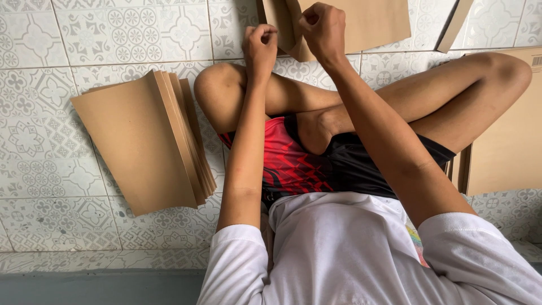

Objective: Folding flat cardboard sheets and stacking them on the floor.

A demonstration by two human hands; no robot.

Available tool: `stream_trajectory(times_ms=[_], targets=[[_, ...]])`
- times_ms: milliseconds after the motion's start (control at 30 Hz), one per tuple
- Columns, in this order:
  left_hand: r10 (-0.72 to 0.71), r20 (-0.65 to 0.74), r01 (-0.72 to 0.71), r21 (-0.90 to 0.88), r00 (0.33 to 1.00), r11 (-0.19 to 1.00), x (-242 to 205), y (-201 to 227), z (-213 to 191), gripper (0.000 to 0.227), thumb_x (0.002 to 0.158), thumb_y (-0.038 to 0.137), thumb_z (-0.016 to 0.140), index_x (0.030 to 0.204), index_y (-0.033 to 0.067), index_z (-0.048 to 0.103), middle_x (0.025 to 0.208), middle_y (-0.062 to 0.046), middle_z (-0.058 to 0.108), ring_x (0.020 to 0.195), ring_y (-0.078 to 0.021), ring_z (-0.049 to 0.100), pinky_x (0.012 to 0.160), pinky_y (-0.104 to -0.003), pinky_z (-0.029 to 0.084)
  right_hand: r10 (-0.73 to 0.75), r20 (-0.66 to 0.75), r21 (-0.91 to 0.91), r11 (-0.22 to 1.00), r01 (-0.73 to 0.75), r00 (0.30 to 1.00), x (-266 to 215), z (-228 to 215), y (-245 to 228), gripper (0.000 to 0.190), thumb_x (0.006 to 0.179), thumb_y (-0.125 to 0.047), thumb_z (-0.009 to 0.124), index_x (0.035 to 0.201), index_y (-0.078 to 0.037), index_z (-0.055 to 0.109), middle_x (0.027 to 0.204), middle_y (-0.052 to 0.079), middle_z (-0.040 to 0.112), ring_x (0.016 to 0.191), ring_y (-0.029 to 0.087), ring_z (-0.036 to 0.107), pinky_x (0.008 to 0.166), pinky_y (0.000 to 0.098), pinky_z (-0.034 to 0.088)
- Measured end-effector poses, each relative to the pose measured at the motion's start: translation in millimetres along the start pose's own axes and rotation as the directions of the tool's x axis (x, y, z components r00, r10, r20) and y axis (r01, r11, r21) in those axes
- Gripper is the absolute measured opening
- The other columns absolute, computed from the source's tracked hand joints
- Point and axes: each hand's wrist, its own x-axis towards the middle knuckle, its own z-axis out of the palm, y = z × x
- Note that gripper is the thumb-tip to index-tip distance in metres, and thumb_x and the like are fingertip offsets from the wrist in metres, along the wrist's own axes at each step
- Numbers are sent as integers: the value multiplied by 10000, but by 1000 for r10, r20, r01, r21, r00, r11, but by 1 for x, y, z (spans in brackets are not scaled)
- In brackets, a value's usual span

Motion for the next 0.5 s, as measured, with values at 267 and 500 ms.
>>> stream_trajectory(times_ms=[267, 500], targets=[[-62, 224, 80, -69, 973, 994, 6, 39, -11, 607, 966, 561, 380, 699, 37, 529, 605, -46, 524, 602, -170, 478, 609, -341, 451, -108, 23, -138, 984, 110, 994, -13, 4, -35, 39, 751, 4, 744, 722, 3, 717, 709, 92, 672, 485, 156, 517, 449, 282, 455], [-387, 347, 442, -91, 854, 892, 26, -3, 0, 324, 871, 335, 649, 740, 40, 678, 668, 11, 604, 675, -93, 525, 645, -252, 479, -169, 152, -107, 977, 186, 974, -24, 4, -24, 57, 801, -55, 744, 804, 1, 733, 732, 114, 649, 498, 266, 551, 482, 396, 468]])
